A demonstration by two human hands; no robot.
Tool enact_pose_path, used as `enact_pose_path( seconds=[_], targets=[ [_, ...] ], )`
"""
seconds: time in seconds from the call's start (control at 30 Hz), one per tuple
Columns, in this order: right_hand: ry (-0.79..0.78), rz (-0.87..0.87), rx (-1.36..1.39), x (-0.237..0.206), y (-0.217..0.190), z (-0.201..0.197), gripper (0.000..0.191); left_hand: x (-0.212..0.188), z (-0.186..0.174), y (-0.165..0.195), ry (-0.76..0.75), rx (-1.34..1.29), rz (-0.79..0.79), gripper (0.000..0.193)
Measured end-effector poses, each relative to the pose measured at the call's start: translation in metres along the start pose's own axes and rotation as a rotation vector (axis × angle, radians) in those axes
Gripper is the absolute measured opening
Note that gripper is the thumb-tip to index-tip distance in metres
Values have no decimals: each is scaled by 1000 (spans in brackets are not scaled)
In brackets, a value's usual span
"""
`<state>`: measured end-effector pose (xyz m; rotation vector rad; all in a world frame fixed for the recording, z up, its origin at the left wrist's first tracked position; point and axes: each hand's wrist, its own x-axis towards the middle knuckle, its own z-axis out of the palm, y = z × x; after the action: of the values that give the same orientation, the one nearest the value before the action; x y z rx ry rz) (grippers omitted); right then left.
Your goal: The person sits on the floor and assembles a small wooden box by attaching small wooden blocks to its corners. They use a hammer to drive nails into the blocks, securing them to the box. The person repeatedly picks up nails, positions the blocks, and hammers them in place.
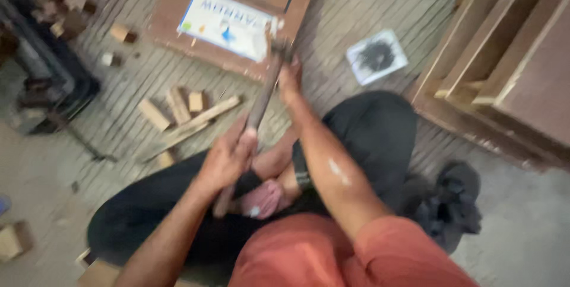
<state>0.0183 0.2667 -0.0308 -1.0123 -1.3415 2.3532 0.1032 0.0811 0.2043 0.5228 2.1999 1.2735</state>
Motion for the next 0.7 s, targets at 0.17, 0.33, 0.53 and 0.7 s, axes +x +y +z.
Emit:
enact_pose_path(
  seconds=[0.17, 0.33, 0.53, 0.7],
  targets=[
    [-11, -242, 56, 5, 5, -2, 49, -43, -38, 34, 138, -269, 265, 52],
    [-10, -213, 23, 8, 3, -3, 51, 0, -8, -15, 172, 44, 214, 54],
    [41, -115, -127, -9, -4, 0, 52, -18, -23, -15, 121, 1, -254, 49],
    [26, -233, -11, 3, 1, 0, 49, -40, -45, 0, 310, -226, 441, 54]
  ],
)
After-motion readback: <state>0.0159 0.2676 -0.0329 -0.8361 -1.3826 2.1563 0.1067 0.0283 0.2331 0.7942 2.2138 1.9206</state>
